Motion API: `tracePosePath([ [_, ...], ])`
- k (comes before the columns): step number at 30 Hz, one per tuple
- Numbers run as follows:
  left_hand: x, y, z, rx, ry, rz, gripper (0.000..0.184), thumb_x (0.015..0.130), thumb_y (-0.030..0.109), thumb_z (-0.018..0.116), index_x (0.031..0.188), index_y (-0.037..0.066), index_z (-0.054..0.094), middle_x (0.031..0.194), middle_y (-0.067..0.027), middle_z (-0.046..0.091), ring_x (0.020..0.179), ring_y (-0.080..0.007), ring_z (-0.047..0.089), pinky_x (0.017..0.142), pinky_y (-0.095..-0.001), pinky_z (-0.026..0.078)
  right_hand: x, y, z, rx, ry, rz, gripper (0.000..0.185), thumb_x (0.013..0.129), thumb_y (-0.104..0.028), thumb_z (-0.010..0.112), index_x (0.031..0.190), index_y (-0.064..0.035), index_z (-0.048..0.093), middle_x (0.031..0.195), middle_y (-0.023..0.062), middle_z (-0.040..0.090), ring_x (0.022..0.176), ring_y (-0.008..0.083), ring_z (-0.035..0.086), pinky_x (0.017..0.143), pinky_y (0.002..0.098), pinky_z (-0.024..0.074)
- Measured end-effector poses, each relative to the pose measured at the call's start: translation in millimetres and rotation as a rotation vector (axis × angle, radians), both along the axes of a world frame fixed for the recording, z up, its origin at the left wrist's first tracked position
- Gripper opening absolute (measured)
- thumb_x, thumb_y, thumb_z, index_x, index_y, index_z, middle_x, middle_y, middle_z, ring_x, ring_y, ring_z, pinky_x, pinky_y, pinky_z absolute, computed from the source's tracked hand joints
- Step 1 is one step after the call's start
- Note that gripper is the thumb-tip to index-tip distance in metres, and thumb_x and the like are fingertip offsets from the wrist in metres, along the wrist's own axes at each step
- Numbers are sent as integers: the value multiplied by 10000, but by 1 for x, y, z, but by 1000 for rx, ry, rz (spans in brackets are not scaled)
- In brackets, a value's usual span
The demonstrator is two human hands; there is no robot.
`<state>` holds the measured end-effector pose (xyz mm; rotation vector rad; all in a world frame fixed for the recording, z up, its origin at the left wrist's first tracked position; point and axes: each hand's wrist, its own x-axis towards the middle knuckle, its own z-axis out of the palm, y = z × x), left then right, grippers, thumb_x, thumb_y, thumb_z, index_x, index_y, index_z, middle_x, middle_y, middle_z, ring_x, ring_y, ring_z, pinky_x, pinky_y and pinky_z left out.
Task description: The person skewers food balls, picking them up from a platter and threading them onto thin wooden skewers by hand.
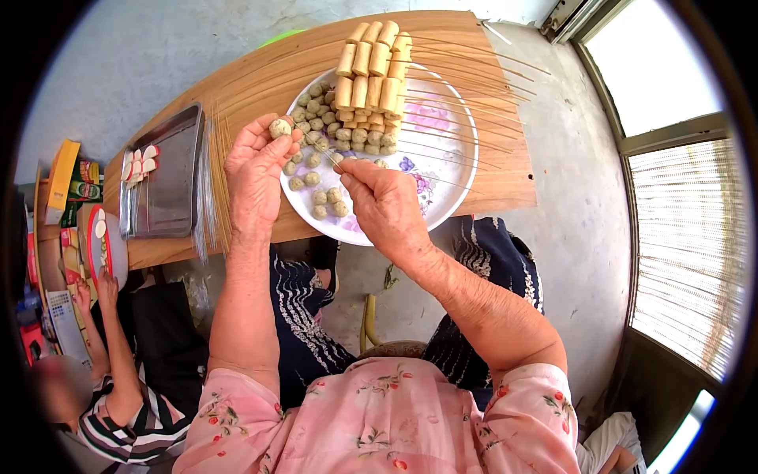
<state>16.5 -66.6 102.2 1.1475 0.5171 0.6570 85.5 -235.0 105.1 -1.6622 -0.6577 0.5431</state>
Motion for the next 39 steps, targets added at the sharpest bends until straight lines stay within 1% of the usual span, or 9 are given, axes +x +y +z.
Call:
tracePosePath([
  [4,0,0,-1,-6,-7,0,298,820,-28,608,1107,-26,528,1064,-146,597,902,-203,618,779,-276,508,-1,-2,10,-87,38,42,163,858,-84,584,965,21,648,722,162,648,601,197,609,601,298,485],
  [10,-1,1,-1,3,1,-5,298,823,-25,606,1110,-30,527,1080,-154,593,905,-208,619,782,-280,511,-1,-1,1,-26,-45,11,159,853,-81,589,962,15,651,754,169,658,641,210,638,623,295,495],
  [16,0,1,-2,-1,-10,5,298,824,-31,600,1111,-32,521,1088,-160,590,913,-214,617,805,-292,513,0,-1,-2,-2,-33,-6,161,852,-83,590,966,15,649,769,179,655,653,234,643,629,300,498],
  [19,0,1,-1,4,-8,-4,302,823,-32,601,1113,-33,517,1084,-159,590,917,-216,616,810,-296,514,-3,-2,9,-89,-28,37,161,852,-77,587,968,17,646,771,180,654,661,244,644,628,302,496],
  [25,-1,0,-1,10,-11,12,301,822,-33,602,1110,-30,515,1076,-158,590,918,-218,617,811,-300,515,-1,-1,-5,-13,-30,-10,158,847,-72,585,961,19,646,758,175,650,638,237,631,618,310,492],
  [28,0,-2,2,-12,-32,36,263,811,-69,583,1070,-41,543,1021,-132,611,863,-176,624,767,-277,523,-1,-1,-7,-11,-7,-15,157,846,-73,585,958,19,646,757,171,650,629,231,625,612,311,490],
  [31,-2,2,0,-82,-53,11,253,843,9,593,1088,-10,530,1064,-157,598,927,-222,614,817,-312,514,-2,-2,-4,-33,-14,-1,155,847,-73,584,955,19,646,746,162,649,621,230,618,605,307,485],
  [37,-5,12,-6,-377,-128,6,185,887,90,559,1048,1,562,1073,-176,606,987,-263,600,863,-362,494,-4,-3,1,-66,28,30,156,849,-80,586,956,11,652,649,122,624,520,155,574,530,286,466],
  [39,-4,11,-4,-414,-137,22,182,882,89,564,1045,8,552,1024,-164,619,944,-253,613,836,-354,503,-5,-2,-1,-48,19,28,156,849,-81,586,956,9,654,633,113,617,503,134,561,514,282,460],
])
